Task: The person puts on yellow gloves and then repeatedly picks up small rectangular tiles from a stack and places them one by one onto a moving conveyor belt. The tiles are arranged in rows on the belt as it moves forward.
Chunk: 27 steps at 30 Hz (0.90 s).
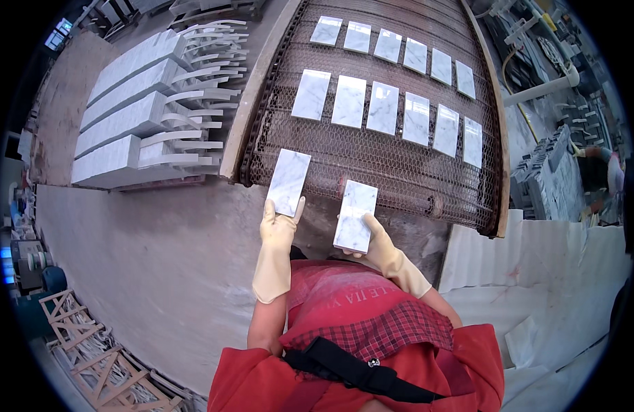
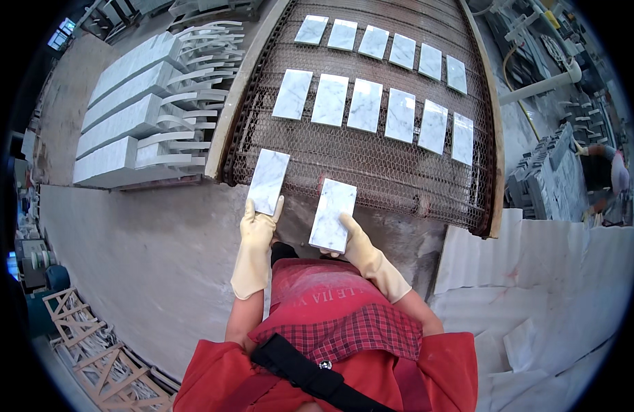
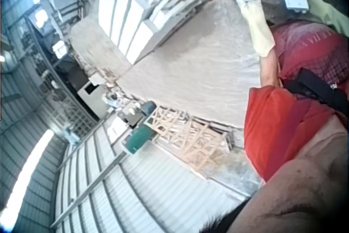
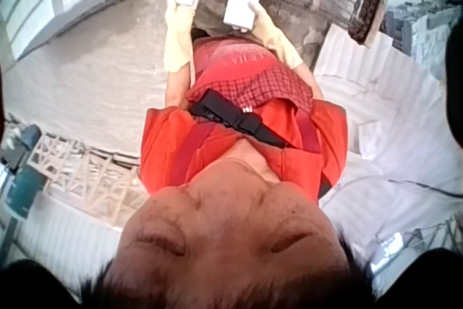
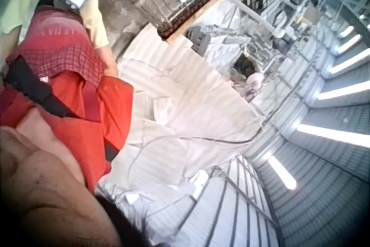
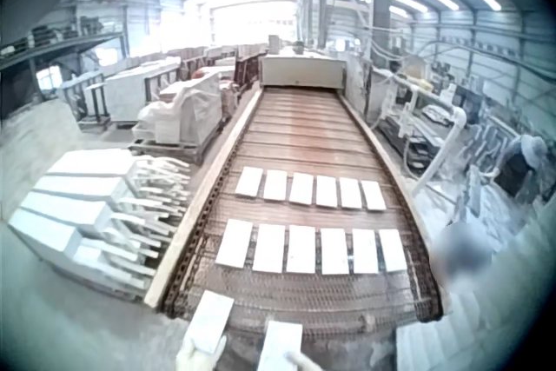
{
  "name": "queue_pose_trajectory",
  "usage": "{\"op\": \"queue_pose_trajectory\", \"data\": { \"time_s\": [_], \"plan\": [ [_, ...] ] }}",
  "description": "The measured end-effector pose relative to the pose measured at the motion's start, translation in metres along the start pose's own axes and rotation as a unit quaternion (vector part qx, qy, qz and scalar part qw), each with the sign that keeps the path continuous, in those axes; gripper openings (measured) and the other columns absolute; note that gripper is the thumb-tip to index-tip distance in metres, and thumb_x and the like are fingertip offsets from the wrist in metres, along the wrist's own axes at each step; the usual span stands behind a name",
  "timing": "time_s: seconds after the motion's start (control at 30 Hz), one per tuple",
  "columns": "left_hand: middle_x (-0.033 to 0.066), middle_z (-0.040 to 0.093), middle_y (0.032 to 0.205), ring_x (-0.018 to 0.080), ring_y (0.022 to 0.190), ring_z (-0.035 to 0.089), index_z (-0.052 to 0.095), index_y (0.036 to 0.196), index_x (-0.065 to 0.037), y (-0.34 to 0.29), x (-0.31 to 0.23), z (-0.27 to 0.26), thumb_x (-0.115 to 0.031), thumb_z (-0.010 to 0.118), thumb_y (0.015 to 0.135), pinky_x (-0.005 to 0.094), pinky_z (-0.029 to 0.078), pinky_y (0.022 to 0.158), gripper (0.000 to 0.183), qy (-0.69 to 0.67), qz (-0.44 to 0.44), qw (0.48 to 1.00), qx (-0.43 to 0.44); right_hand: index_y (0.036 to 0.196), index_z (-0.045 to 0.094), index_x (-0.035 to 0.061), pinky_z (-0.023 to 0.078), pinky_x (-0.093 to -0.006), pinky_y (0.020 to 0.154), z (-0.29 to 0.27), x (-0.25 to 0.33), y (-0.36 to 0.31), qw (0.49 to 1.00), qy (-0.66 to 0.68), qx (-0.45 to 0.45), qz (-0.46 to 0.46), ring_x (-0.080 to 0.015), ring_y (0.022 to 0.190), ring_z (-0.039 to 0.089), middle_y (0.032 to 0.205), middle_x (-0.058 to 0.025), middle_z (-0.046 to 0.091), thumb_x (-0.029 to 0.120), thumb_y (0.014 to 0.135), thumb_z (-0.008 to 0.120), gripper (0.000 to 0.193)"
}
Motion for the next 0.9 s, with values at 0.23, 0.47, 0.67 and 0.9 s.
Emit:
{"op": "queue_pose_trajectory", "data": {
  "time_s": [0.23, 0.47, 0.67, 0.9],
  "plan": [
    [0.0181, 0.059, 0.143, 0.0453, 0.131, 0.057, 0.048, 0.147, -0.005, 0.008, 0.009, -0.004, -0.037, 0.044, 0.114, 0.0676, 0.049, 0.111, 0.046, 0.125, 0.01, 0.986, -0.111, 0.128, 0.061, 0.0004, 0.048, -0.0304, 0.051, 0.002, 0.013, -0.006, 0.994, -0.1, -0.021, -0.031, -0.0238, 0.067, 0.068, 0.097, -0.015, 0.075, 0.054, 0.105, 0.056, 0.059],
    [0.0197, 0.056, 0.148, 0.0478, 0.13, 0.057, 0.047, 0.149, -0.007, 0.006, 0.009, 0.008, -0.035, 0.04, 0.115, 0.0689, 0.049, 0.11, 0.045, 0.142, 0.019, 0.976, -0.166, 0.12, 0.066, 0.0003, 0.05, -0.0284, 0.051, 0.019, 0.017, 0.002, 0.971, -0.188, -0.123, -0.077, -0.0165, 0.064, 0.067, 0.091, -0.0089, 0.074, 0.045, 0.099, 0.071, 0.049],
    [0.0199, 0.053, 0.152, 0.0494, 0.131, 0.055, 0.046, 0.15, -0.009, 0.015, 0.013, 0.006, -0.034, 0.04, 0.115, 0.0697, 0.048, 0.111, 0.044, 0.128, 0.047, 0.974, -0.182, 0.121, 0.067, -0.0009, 0.051, -0.029, 0.051, 0.036, 0.032, 0.042, 0.953, -0.239, -0.159, -0.1, -0.0163, 0.064, 0.067, 0.089, -0.0071, 0.072, 0.042, 0.096, 0.075, 0.05],
    [0.0211, 0.051, 0.15, 0.0483, 0.131, 0.054, 0.043, 0.152, -0.004, 0.008, 0.012, 0.017, -0.037, 0.047, 0.113, 0.0694, 0.047, 0.11, 0.051, 0.195, 0.011, 0.966, -0.167, 0.126, 0.068, -0.0034, 0.057, -0.0329, 0.073, 0.047, 0.036, 0.068, 0.932, -0.279, -0.215, -0.086, -0.0171, 0.089, 0.07, 0.109, -0.0104, 0.074, 0.042, 0.094, 0.078, 0.056]
  ]
}}
Point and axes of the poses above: each hand's wrist, its own y-axis towards the middle knuckle, its own z-axis out of the palm, x = y × z, the point moved 2 cm from there along y, towards the middle knuckle
